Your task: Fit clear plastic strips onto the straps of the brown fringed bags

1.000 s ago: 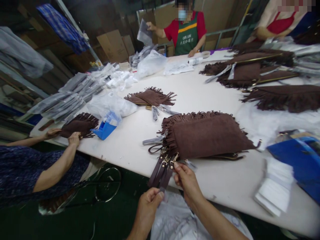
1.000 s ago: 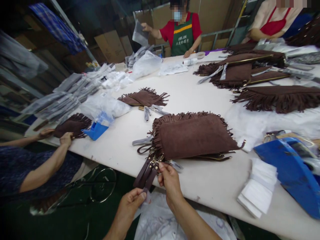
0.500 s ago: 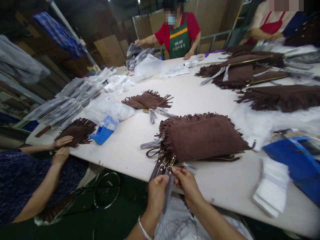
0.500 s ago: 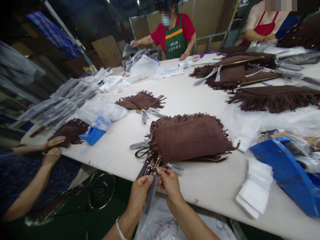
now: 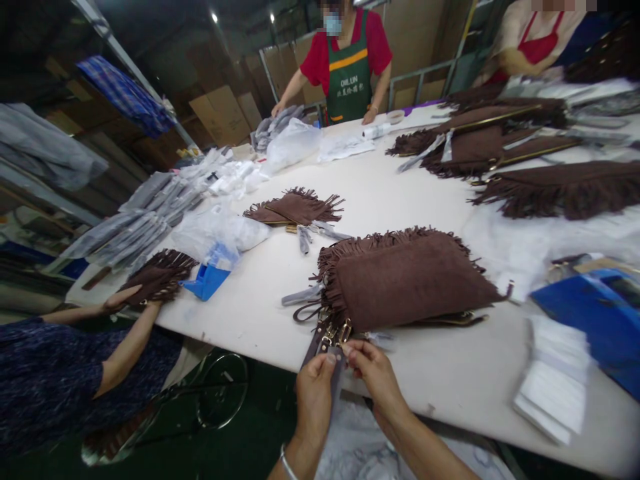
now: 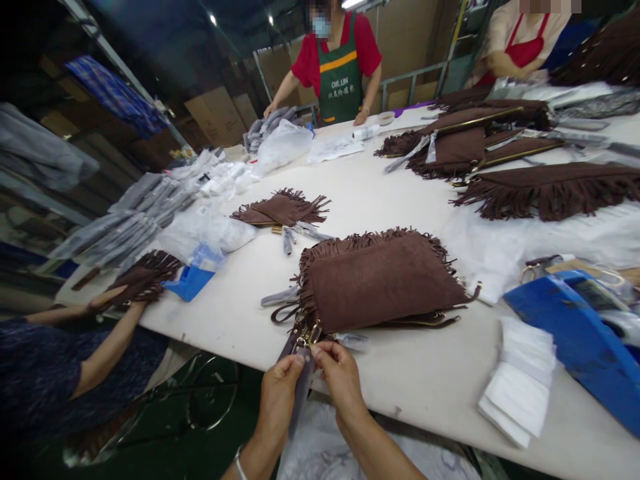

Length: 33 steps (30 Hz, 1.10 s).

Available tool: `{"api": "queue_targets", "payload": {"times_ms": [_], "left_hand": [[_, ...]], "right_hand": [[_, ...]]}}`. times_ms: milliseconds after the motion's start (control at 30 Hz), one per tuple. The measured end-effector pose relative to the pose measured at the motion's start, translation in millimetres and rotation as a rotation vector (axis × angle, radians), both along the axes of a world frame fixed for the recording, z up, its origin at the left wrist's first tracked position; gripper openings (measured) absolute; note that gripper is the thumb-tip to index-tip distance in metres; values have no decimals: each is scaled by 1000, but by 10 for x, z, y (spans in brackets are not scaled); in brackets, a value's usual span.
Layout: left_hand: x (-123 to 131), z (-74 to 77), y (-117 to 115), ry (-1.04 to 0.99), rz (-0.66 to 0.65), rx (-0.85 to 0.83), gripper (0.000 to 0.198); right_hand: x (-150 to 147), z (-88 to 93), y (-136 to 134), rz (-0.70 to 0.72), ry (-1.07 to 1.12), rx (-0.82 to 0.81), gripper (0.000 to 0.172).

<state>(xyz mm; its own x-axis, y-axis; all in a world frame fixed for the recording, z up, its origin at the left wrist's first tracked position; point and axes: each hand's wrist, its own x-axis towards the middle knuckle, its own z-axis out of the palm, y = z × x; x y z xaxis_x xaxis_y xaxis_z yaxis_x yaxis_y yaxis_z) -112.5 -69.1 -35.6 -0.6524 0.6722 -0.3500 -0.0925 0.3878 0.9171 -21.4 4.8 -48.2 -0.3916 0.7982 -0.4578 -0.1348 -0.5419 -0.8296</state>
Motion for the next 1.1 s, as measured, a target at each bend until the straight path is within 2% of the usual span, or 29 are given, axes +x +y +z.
{"api": "queue_targets", "payload": {"times_ms": [167, 400, 533, 700, 867, 1100], "left_hand": [[34, 65, 74, -53, -26, 52, 37], [64, 101, 182, -89, -4, 76, 35], [94, 136, 240, -134, -7, 80, 32], [123, 140, 263, -99, -9, 80, 30], [111, 189, 278, 63, -40, 48, 27], [105, 268, 302, 204, -113, 32, 29]], "right_hand": [[47, -2, 10, 62, -18, 29, 18], [210, 29, -21, 148, -153, 357, 31], [262, 28, -111, 120, -173, 292, 41], [228, -48, -177, 63, -194, 176, 43], [211, -151, -148, 48, -32, 22, 40], [221, -135, -79, 19, -25, 4, 39]]}}
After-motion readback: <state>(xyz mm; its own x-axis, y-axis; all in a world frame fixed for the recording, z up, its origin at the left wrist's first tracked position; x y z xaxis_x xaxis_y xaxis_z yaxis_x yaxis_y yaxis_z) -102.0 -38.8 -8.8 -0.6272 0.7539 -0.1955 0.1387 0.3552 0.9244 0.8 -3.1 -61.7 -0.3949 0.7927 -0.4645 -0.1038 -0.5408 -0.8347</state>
